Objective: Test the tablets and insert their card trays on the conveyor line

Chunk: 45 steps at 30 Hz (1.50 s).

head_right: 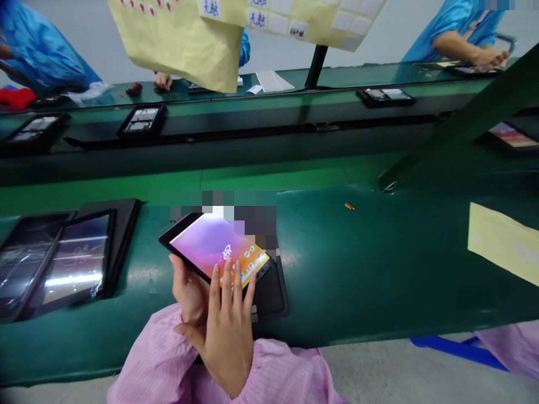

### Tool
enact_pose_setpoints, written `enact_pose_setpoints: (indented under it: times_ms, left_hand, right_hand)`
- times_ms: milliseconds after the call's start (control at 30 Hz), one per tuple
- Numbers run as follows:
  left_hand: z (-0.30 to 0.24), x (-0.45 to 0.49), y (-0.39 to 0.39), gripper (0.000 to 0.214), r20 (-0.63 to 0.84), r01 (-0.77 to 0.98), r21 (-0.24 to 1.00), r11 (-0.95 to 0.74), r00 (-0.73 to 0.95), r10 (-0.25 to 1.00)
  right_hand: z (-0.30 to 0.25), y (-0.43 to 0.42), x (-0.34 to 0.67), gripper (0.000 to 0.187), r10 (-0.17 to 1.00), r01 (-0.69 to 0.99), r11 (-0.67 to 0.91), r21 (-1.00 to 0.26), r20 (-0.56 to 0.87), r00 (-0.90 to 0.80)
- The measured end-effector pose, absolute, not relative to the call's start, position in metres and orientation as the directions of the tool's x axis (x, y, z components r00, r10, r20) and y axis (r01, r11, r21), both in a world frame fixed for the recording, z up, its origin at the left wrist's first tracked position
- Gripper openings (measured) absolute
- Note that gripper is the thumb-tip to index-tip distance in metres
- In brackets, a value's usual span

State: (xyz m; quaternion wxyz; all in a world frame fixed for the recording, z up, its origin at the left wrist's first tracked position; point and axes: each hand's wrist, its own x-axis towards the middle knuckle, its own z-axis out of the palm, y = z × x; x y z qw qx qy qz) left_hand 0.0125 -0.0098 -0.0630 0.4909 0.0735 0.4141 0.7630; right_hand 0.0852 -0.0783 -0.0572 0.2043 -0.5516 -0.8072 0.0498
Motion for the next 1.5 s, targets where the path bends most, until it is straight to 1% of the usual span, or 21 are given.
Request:
enact_pose_setpoints:
  times_ms: [100,167,233,300,400,533,600,667,767,867,967,1100,1200,1333,1500]
  left_hand:
    - [-0.064,0.011,-0.010,0.048,-0.285,-0.657,0.734,-0.174,-0.529,0.799]
    - [-0.064,0.011,-0.009,0.048,-0.280,-0.661,0.729,-0.175,-0.522,0.806]
    - [-0.062,0.010,-0.008,0.048,-0.277,-0.676,0.717,-0.169,-0.499,0.821]
    - [-0.058,0.007,-0.006,0.049,-0.267,-0.689,0.710,-0.147,-0.456,0.849]
    - [-0.052,-0.001,0.000,0.048,-0.260,-0.697,0.711,-0.096,-0.387,0.885]
    - [-0.044,-0.014,0.012,0.047,-0.307,-0.703,0.711,-0.027,-0.346,0.887]
    - [-0.040,-0.018,0.019,0.048,-0.317,-0.709,0.705,0.000,-0.315,0.895]
    - [-0.035,-0.021,0.027,0.049,-0.299,-0.708,0.706,0.022,-0.270,0.916]
    - [-0.030,-0.022,0.041,0.051,-0.228,-0.684,0.729,0.024,-0.210,0.951]
    - [-0.028,-0.019,0.055,0.051,-0.143,-0.649,0.761,-0.014,-0.188,0.972]
    - [-0.031,-0.013,0.064,0.052,-0.075,-0.620,0.783,-0.049,-0.172,0.982]
    - [-0.040,-0.006,0.066,0.048,-0.057,-0.627,0.775,-0.074,-0.186,0.981]
    - [-0.046,-0.004,0.066,0.047,-0.059,-0.649,0.757,-0.083,-0.195,0.979]
    - [-0.048,-0.004,0.066,0.046,-0.050,-0.644,0.756,-0.112,-0.228,0.972]
    - [-0.049,-0.005,0.067,0.045,-0.037,-0.648,0.753,-0.113,-0.212,0.976]
  right_hand:
    - [-0.055,-0.082,0.086,0.094,0.893,0.857,0.421,-0.298,0.301,-0.334]
    - [-0.053,-0.083,0.089,0.089,0.886,0.841,0.442,-0.311,0.298,-0.355]
    - [-0.050,-0.081,0.097,0.077,0.870,0.803,0.479,-0.354,0.313,-0.380]
    - [-0.047,-0.076,0.111,0.064,0.851,0.756,0.511,-0.409,0.361,-0.380]
    - [-0.045,-0.063,0.142,0.052,0.841,0.736,0.499,-0.457,0.459,-0.286]
    - [-0.043,-0.044,0.180,0.044,0.824,0.786,0.420,-0.454,0.553,-0.121]
    - [-0.040,-0.035,0.191,0.044,0.805,0.805,0.419,-0.419,0.583,-0.115]
    - [-0.036,-0.026,0.194,0.046,0.771,0.818,0.450,-0.358,0.618,-0.154]
    - [-0.026,-0.011,0.189,0.050,0.691,0.824,0.522,-0.221,0.676,-0.256]
    - [-0.017,0.003,0.177,0.054,0.622,0.820,0.565,-0.091,0.700,-0.351]
    - [-0.014,0.014,0.161,0.056,0.584,0.808,0.588,-0.018,0.700,-0.410]
    - [-0.018,0.023,0.142,0.057,0.589,0.803,0.596,0.018,0.670,-0.452]
    - [-0.024,0.030,0.132,0.059,0.630,0.815,0.579,0.011,0.629,-0.456]
    - [-0.033,0.034,0.124,0.065,0.705,0.826,0.563,0.004,0.520,-0.483]
    - [-0.050,0.017,0.127,0.072,0.747,0.836,0.548,0.000,0.449,-0.490]
